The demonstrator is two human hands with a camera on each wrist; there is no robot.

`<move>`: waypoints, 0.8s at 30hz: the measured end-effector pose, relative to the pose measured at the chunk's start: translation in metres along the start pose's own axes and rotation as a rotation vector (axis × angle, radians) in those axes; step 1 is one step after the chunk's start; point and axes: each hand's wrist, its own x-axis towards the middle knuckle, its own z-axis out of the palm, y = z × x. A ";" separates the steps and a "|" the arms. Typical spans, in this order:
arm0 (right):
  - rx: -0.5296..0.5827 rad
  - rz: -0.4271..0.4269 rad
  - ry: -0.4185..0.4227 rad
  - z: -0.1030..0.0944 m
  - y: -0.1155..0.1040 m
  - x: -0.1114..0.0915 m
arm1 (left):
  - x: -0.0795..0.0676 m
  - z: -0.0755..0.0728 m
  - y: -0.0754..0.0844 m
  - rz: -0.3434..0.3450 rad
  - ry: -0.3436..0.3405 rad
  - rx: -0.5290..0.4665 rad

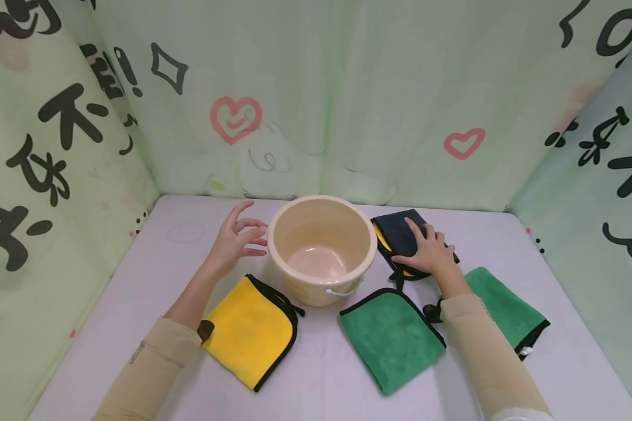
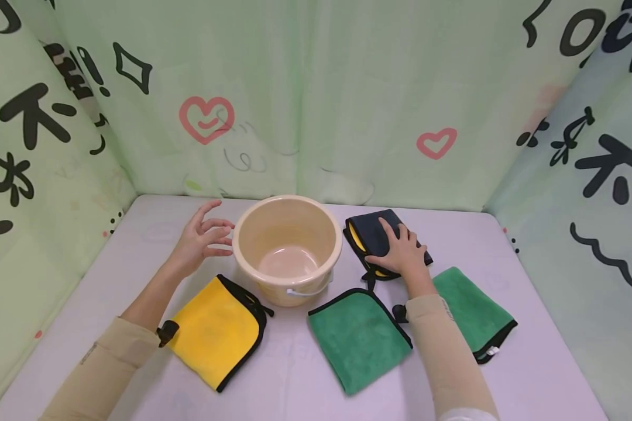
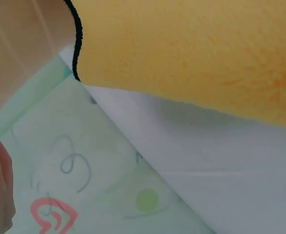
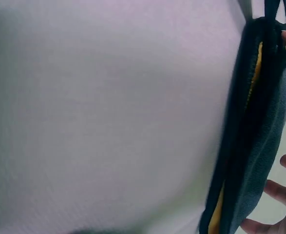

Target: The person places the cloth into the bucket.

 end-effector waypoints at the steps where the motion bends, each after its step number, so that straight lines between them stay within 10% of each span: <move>1: -0.001 0.001 -0.006 0.001 0.001 0.000 | -0.001 0.001 0.000 -0.009 -0.009 -0.001; 24: 0.029 0.001 -0.002 0.012 0.003 0.009 | 0.002 0.003 0.003 -0.145 -0.130 -0.036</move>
